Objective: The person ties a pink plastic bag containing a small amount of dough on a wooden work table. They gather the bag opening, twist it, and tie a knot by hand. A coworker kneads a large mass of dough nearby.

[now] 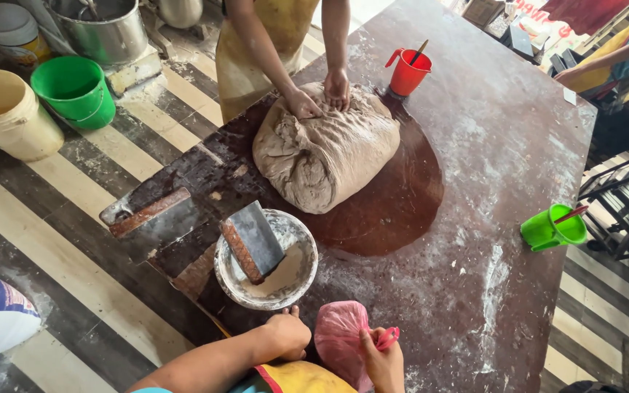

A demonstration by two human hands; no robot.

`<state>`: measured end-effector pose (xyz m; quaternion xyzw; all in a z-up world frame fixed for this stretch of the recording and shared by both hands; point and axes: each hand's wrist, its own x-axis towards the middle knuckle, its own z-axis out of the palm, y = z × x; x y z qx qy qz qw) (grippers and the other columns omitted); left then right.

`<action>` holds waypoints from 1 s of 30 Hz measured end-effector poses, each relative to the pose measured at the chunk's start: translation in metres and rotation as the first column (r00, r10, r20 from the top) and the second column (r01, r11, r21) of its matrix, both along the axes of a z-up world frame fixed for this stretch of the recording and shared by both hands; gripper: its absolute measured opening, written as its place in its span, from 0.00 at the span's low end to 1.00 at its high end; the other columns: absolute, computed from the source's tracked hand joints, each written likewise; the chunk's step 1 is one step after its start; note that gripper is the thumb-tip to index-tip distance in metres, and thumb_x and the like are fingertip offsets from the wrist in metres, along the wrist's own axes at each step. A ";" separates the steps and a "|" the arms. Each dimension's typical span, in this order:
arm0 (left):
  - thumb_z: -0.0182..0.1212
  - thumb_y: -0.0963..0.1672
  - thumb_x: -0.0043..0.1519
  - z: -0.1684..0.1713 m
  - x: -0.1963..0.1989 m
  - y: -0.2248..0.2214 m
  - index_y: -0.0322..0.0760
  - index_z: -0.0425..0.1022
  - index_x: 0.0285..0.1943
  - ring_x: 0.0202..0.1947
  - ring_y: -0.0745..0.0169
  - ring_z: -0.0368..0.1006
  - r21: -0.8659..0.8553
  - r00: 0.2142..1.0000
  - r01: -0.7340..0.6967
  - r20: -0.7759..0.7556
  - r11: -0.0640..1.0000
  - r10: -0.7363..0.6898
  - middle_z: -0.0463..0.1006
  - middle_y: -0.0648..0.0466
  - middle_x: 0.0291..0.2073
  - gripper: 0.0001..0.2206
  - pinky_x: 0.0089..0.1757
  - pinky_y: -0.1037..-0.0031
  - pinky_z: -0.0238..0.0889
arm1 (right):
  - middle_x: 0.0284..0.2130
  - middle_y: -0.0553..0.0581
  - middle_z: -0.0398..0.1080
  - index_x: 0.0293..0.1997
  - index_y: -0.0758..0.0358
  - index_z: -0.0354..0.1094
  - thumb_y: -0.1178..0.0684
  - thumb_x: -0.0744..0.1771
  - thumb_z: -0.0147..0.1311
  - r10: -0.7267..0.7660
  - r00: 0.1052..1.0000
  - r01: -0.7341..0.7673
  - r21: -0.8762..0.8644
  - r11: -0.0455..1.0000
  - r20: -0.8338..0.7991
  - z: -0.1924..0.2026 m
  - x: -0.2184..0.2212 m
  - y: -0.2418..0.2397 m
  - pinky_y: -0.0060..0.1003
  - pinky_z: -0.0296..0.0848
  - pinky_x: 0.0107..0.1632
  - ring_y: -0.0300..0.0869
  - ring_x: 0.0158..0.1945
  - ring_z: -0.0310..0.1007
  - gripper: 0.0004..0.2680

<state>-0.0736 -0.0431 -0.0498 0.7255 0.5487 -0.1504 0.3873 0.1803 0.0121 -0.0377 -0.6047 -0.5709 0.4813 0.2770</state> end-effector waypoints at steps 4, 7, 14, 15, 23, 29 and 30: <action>0.62 0.52 0.61 0.003 0.001 0.000 0.37 0.75 0.65 0.69 0.14 0.53 -0.003 1.000 -0.013 -0.007 1.000 0.013 0.42 0.15 0.72 0.25 0.62 0.49 0.58 | 0.18 0.49 0.67 0.24 0.67 0.67 0.51 0.66 0.61 0.011 0.999 -0.013 0.051 0.999 0.040 -0.011 0.007 0.003 0.32 0.65 0.29 0.33 0.24 0.63 0.12; 0.62 0.52 0.62 -0.001 0.002 0.000 0.37 0.75 0.65 0.69 0.14 0.53 -0.003 1.000 -0.011 -0.014 1.000 0.011 0.42 0.15 0.72 0.25 0.62 0.49 0.58 | 0.17 0.49 0.66 0.23 0.67 0.68 0.49 0.66 0.60 0.014 0.999 -0.013 -0.019 1.000 0.038 -0.006 0.008 0.003 0.33 0.63 0.28 0.34 0.23 0.62 0.14; 0.62 0.51 0.62 0.002 0.002 0.002 0.38 0.75 0.65 0.69 0.14 0.53 -0.016 1.000 -0.015 -0.018 1.000 0.014 0.41 0.17 0.72 0.25 0.63 0.49 0.58 | 0.15 0.50 0.69 0.22 0.66 0.69 0.47 0.65 0.61 0.095 0.984 -0.087 -0.057 0.995 0.154 0.013 0.004 0.006 0.34 0.64 0.27 0.34 0.21 0.64 0.14; 0.62 0.51 0.61 0.003 0.002 0.001 0.38 0.75 0.65 0.69 0.14 0.53 -0.023 1.000 -0.017 -0.020 1.000 0.017 0.41 0.17 0.72 0.24 0.63 0.49 0.58 | 0.15 0.50 0.68 0.22 0.67 0.68 0.47 0.66 0.60 0.101 0.982 -0.094 -0.052 0.994 0.162 0.007 0.007 0.007 0.34 0.63 0.27 0.34 0.22 0.63 0.15; 0.62 0.51 0.61 0.003 0.003 0.002 0.37 0.75 0.65 0.69 0.14 0.53 -0.029 1.000 -0.024 -0.020 0.999 0.024 0.41 0.17 0.72 0.25 0.63 0.50 0.57 | 0.19 0.50 0.66 0.25 0.65 0.66 0.48 0.70 0.52 0.122 0.991 -0.126 0.061 0.990 0.054 -0.030 0.021 0.013 0.34 0.66 0.29 0.33 0.25 0.63 0.14; 0.62 0.51 0.61 0.002 0.004 0.002 0.36 0.74 0.66 0.69 0.13 0.52 -0.021 0.999 -0.034 -0.020 0.999 0.034 0.42 0.16 0.72 0.26 0.64 0.49 0.56 | 0.20 0.51 0.69 0.26 0.66 0.65 0.50 0.66 0.61 0.130 0.991 -0.131 -0.095 0.987 -0.017 -0.025 0.019 0.014 0.33 0.65 0.29 0.34 0.25 0.65 0.12; 0.62 0.51 0.62 0.001 0.004 0.003 0.35 0.73 0.66 0.69 0.13 0.52 -0.020 0.999 -0.034 -0.021 0.999 0.033 0.42 0.16 0.72 0.26 0.63 0.48 0.56 | 0.20 0.51 0.70 0.26 0.65 0.66 0.51 0.65 0.63 0.137 0.990 -0.135 -0.099 0.986 0.016 -0.020 0.015 0.015 0.32 0.66 0.30 0.34 0.25 0.66 0.11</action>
